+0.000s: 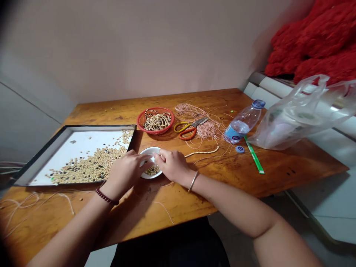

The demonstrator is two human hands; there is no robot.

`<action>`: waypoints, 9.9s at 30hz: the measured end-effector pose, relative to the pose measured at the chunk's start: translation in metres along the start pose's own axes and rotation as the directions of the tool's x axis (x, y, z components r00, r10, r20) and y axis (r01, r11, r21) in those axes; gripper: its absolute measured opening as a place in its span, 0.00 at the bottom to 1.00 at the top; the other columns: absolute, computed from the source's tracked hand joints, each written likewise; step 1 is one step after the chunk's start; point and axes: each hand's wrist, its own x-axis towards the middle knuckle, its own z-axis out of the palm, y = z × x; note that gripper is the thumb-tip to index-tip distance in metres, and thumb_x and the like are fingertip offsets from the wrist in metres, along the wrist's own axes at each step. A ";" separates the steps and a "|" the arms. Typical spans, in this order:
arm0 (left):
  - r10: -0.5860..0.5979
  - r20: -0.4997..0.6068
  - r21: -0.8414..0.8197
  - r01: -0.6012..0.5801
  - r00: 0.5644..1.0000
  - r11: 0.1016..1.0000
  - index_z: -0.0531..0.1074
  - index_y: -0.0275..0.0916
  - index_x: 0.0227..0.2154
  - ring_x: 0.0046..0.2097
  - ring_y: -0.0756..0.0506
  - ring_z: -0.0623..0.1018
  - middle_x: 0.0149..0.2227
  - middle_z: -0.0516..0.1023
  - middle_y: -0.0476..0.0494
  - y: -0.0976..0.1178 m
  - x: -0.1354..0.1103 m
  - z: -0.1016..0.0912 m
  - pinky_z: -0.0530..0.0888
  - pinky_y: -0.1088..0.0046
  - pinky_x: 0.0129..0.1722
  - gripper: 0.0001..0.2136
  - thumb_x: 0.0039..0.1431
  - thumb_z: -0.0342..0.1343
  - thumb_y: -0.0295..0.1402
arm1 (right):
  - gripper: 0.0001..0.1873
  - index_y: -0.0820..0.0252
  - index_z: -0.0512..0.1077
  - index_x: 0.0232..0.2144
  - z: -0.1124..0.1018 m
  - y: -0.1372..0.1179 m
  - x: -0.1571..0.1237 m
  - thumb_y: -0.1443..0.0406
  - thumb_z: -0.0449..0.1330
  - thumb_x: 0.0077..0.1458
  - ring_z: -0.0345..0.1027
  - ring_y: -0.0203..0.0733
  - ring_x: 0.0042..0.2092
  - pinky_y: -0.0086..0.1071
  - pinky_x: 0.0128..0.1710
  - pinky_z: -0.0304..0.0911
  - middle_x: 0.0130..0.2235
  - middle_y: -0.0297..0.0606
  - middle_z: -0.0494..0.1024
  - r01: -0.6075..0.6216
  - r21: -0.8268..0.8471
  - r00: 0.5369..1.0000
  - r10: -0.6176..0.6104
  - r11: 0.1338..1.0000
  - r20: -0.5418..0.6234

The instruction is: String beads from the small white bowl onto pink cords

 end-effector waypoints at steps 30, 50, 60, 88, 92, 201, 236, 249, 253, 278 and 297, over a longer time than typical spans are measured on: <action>0.109 -0.007 -0.291 -0.106 0.994 0.951 0.76 0.40 0.33 0.30 0.49 0.75 0.31 0.78 0.44 -0.001 0.000 0.015 0.67 0.76 0.29 0.08 0.60 0.54 0.36 | 0.27 0.57 0.50 0.17 0.024 0.021 0.010 0.47 0.56 0.52 0.42 0.30 0.23 0.27 0.21 0.41 0.20 0.26 0.48 -0.204 0.556 0.976 0.214 0.806 0.047; -0.279 -0.166 -0.695 0.088 0.946 0.713 0.76 0.37 0.34 0.26 0.53 0.69 0.28 0.77 0.47 0.001 0.009 0.032 0.66 0.78 0.26 0.08 0.56 0.59 0.36 | 0.24 0.58 0.51 0.16 0.014 0.011 0.004 0.55 0.57 0.53 0.45 0.30 0.23 0.27 0.24 0.46 0.19 0.27 0.50 -0.050 0.468 0.981 0.130 0.882 -0.141; -0.244 -0.188 -0.700 0.045 0.951 0.713 0.76 0.37 0.33 0.26 0.54 0.69 0.30 0.78 0.47 0.002 0.009 0.030 0.66 0.79 0.26 0.07 0.56 0.59 0.36 | 0.23 0.58 0.52 0.16 0.011 0.010 -0.001 0.56 0.56 0.55 0.46 0.31 0.23 0.28 0.24 0.45 0.19 0.27 0.52 -0.032 0.357 0.969 0.117 0.934 -0.218; -0.232 -0.237 -0.676 0.011 0.943 0.737 0.76 0.37 0.33 0.26 0.53 0.71 0.27 0.77 0.47 0.001 0.010 0.035 0.67 0.79 0.24 0.07 0.56 0.60 0.36 | 0.24 0.58 0.51 0.15 0.013 0.012 -0.002 0.57 0.56 0.54 0.45 0.30 0.22 0.29 0.24 0.43 0.18 0.26 0.50 -0.054 0.357 0.961 0.146 0.933 -0.235; -0.230 -0.231 -0.678 0.013 0.945 0.735 0.76 0.37 0.33 0.27 0.53 0.72 0.29 0.78 0.46 0.000 0.010 0.035 0.68 0.79 0.26 0.07 0.56 0.60 0.36 | 0.23 0.59 0.52 0.15 0.015 0.012 -0.002 0.58 0.56 0.54 0.46 0.30 0.22 0.29 0.24 0.44 0.18 0.26 0.52 -0.056 0.327 0.962 0.139 0.944 -0.236; -0.141 -0.245 -0.652 -0.056 0.959 0.756 0.76 0.40 0.34 0.32 0.51 0.73 0.32 0.78 0.47 0.004 0.007 0.037 0.70 0.75 0.33 0.08 0.57 0.58 0.39 | 0.19 0.59 0.61 0.20 0.009 0.023 0.005 0.58 0.49 0.61 0.57 0.34 0.24 0.29 0.25 0.47 0.20 0.31 0.62 0.110 0.214 0.992 -0.094 0.971 -0.080; -0.199 -0.321 -0.601 -0.036 0.926 0.799 0.65 0.40 0.38 0.36 0.49 0.71 0.34 0.71 0.47 0.005 0.008 0.037 0.68 0.73 0.33 0.06 0.59 0.55 0.32 | 0.10 0.59 0.71 0.37 0.002 0.019 0.005 0.61 0.52 0.59 0.62 0.35 0.24 0.28 0.26 0.55 0.32 0.36 0.76 0.129 0.269 0.992 -0.127 0.954 -0.026; -0.070 -0.182 -0.163 0.041 0.981 0.986 0.71 0.38 0.31 0.35 0.43 0.68 0.29 0.75 0.42 -0.003 0.006 0.022 0.64 0.66 0.35 0.12 0.64 0.46 0.37 | 0.09 0.57 0.63 0.32 0.008 0.030 0.012 0.59 0.49 0.60 0.64 0.38 0.30 0.29 0.29 0.56 0.28 0.35 0.70 0.051 0.356 0.989 0.002 0.933 -0.146; 0.087 -0.051 -0.093 -0.091 0.995 0.992 0.74 0.39 0.31 0.37 0.41 0.67 0.32 0.77 0.41 -0.002 0.005 0.021 0.62 0.63 0.37 0.10 0.60 0.48 0.35 | 0.08 0.57 0.63 0.32 0.010 0.029 0.011 0.60 0.49 0.60 0.64 0.38 0.29 0.29 0.29 0.56 0.27 0.35 0.70 0.058 0.367 0.994 -0.020 0.928 -0.107; 0.201 0.106 -0.268 -0.167 0.974 0.949 0.73 0.39 0.23 0.35 0.43 0.71 0.24 0.73 0.44 -0.002 0.005 0.022 0.60 0.65 0.38 0.17 0.61 0.48 0.42 | 0.06 0.58 0.65 0.31 0.006 0.023 0.006 0.64 0.49 0.58 0.64 0.39 0.28 0.30 0.28 0.53 0.29 0.36 0.73 0.099 0.216 0.994 -0.087 0.971 -0.065; 0.249 0.190 -0.545 -0.109 0.950 0.831 0.79 0.43 0.33 0.36 0.45 0.75 0.31 0.78 0.45 -0.011 0.008 0.009 0.70 0.68 0.38 0.10 0.57 0.57 0.41 | 0.06 0.57 0.65 0.31 0.007 0.023 0.006 0.63 0.50 0.58 0.66 0.40 0.30 0.30 0.30 0.56 0.30 0.36 0.73 0.092 0.222 0.994 -0.078 0.971 -0.071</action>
